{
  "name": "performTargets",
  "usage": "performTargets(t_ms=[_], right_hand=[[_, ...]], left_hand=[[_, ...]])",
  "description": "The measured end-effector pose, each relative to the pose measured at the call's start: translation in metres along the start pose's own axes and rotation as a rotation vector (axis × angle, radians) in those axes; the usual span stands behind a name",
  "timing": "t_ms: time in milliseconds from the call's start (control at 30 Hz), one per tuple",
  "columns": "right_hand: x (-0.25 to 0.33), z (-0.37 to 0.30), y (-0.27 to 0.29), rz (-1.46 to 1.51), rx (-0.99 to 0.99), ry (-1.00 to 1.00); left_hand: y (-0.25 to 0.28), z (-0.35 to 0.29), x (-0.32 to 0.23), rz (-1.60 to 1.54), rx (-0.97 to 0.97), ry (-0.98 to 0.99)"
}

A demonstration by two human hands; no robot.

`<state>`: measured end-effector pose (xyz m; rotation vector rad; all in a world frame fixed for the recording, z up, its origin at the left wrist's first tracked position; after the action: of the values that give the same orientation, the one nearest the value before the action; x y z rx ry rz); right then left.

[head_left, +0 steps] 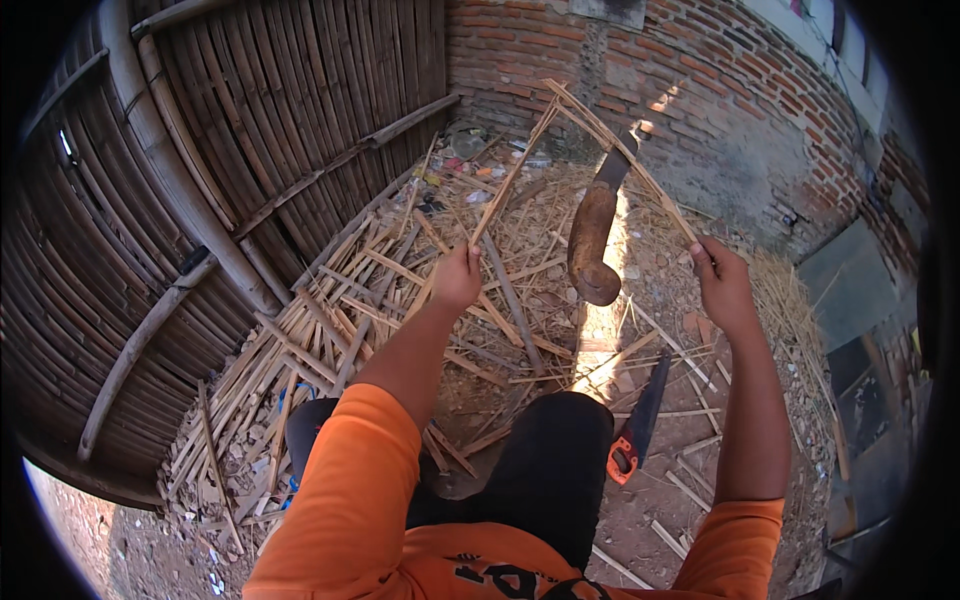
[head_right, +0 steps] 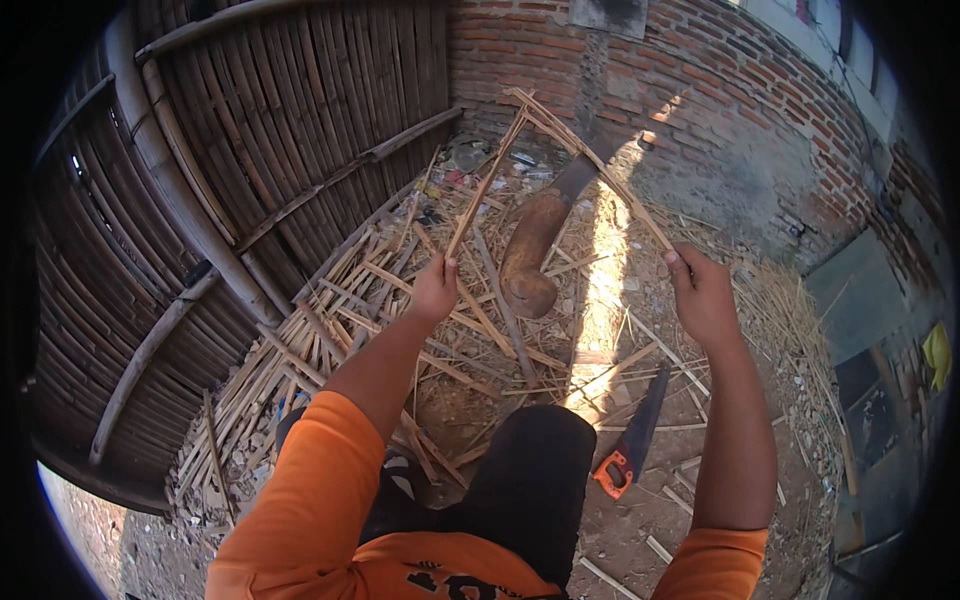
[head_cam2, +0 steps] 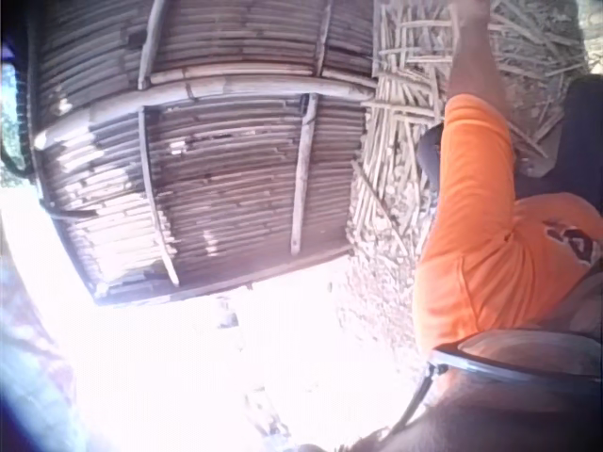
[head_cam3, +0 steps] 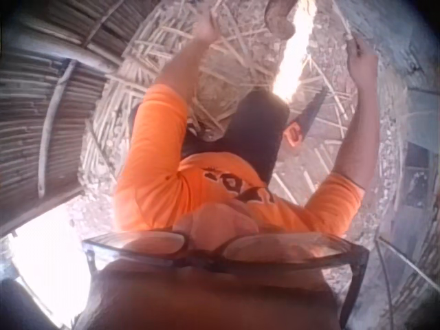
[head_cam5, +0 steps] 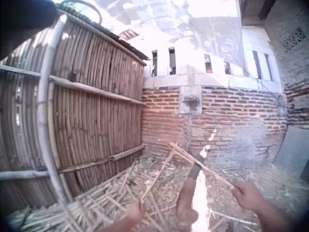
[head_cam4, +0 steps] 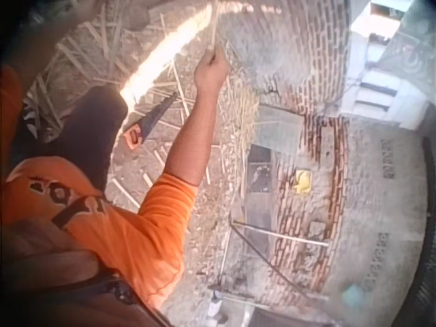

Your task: The person uses a machete and a hammer to split a piece of bamboo into thin strips while sitting on a low stool.

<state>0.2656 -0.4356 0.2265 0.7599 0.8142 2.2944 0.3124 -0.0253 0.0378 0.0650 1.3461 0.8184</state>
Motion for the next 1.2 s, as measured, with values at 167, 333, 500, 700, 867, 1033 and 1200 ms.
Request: performTargets(t_ms=[167,333,500,700,867,1033,1200], right_hand=[[-0.035,-0.009,0.034,0.035,0.024,-0.084],[-0.054,-0.032,0.051,-0.064,0.079,-0.099],[-0.068,-0.062,0.049,-0.189,0.127,-0.08],[-0.11,-0.119,0.012,-0.392,0.346,-0.152],[-0.131,-0.146,-0.044,-0.518,0.489,-0.137],[-0.114,-0.123,-0.102,-0.596,0.547,-0.037],[-0.061,-0.076,-0.135,-0.505,0.461,0.023]], left_hand=[[0.019,0.029,-0.034,0.189,-0.011,-0.086],[0.037,0.048,-0.042,0.409,-0.088,-0.162],[0.073,0.061,-0.054,0.642,-0.102,-0.214],[0.16,0.079,0.012,0.841,-0.088,0.085],[0.232,0.049,0.109,0.903,-0.164,0.238],[0.272,-0.006,0.227,0.965,-0.087,0.546],[0.244,-0.046,0.249,1.053,-0.266,0.816]])
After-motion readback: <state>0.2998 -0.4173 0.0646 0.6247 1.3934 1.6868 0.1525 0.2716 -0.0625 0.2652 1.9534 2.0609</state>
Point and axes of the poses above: each hand's wrist, its own z-axis towards the middle knuckle, its own y-axis out of the back of the hand, x = y × z, the point moved 9 cm from there along z, towards the middle knuckle, and after that the axes turned 15 degrees about y, right-handed, at the moved point
